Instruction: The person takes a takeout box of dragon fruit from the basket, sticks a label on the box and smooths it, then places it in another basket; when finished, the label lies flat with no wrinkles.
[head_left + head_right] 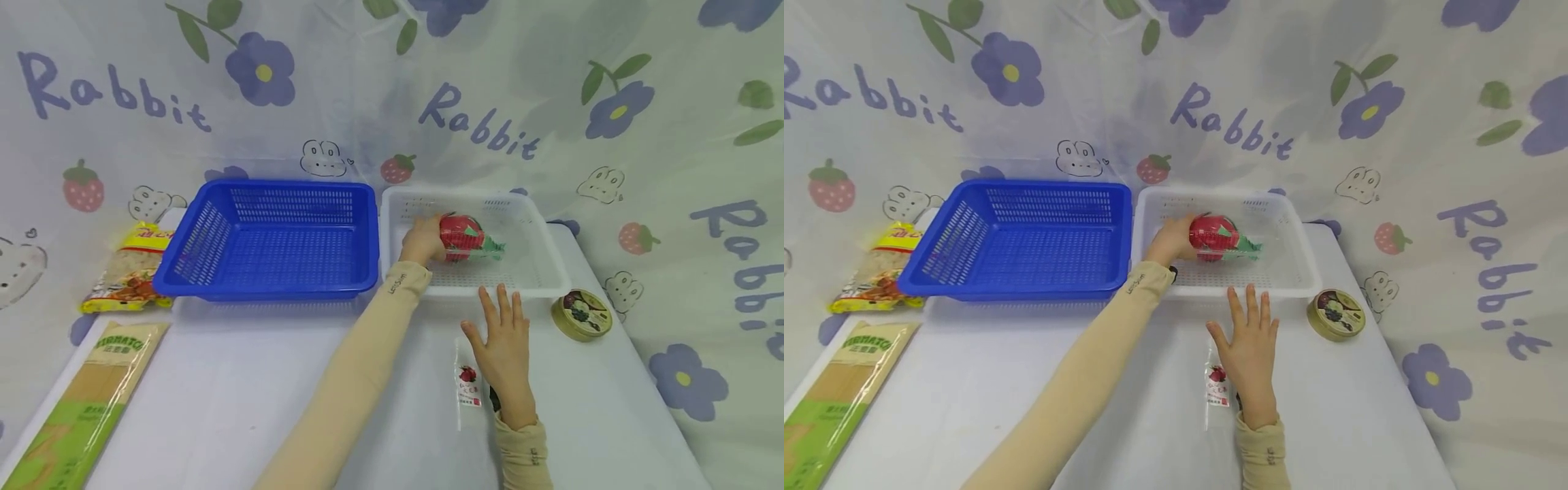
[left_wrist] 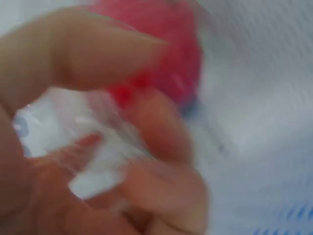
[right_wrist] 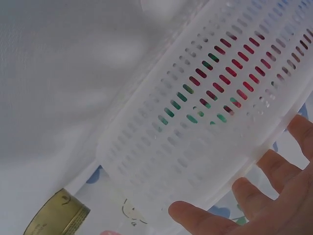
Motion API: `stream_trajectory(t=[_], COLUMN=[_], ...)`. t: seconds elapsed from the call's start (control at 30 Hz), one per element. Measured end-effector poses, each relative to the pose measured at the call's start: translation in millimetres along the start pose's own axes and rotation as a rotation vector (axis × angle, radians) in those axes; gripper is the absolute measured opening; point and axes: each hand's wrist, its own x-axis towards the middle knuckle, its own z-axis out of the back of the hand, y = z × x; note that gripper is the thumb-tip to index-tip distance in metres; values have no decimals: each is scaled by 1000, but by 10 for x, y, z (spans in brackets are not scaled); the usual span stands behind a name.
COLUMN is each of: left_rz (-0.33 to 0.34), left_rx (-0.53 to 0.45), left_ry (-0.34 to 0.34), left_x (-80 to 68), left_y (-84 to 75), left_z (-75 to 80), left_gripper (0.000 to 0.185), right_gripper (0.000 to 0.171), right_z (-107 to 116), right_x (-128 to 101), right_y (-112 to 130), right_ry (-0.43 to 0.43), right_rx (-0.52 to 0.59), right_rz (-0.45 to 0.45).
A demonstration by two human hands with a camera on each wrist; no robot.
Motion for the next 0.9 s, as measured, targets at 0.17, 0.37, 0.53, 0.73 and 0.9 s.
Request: stream_trajectory(t=[0.17, 0.37, 0.53, 0.73, 0.9], left_rz=[-118, -133, -109, -100, -130], left_rx=[-28, -217, -267, -308, -341], left_ry=[19, 63, 25, 17, 6], left_x=[97, 177, 251, 347, 377], left_y=[-10, -46, -17, 26, 24], left_z=[65, 121, 60, -15, -56], left_gripper=[79, 74, 70, 73, 66], right_gripper=[69, 70, 71, 70, 70], right_z=[31, 35, 24, 18, 3], right_x=[19, 68, 90, 66, 49], right_y=[-29, -17, 39, 61, 49], right_ry=[1, -8, -13, -13, -12], right_rx=[5, 6, 3, 6, 12], right_rz=[1, 10, 8, -13, -25])
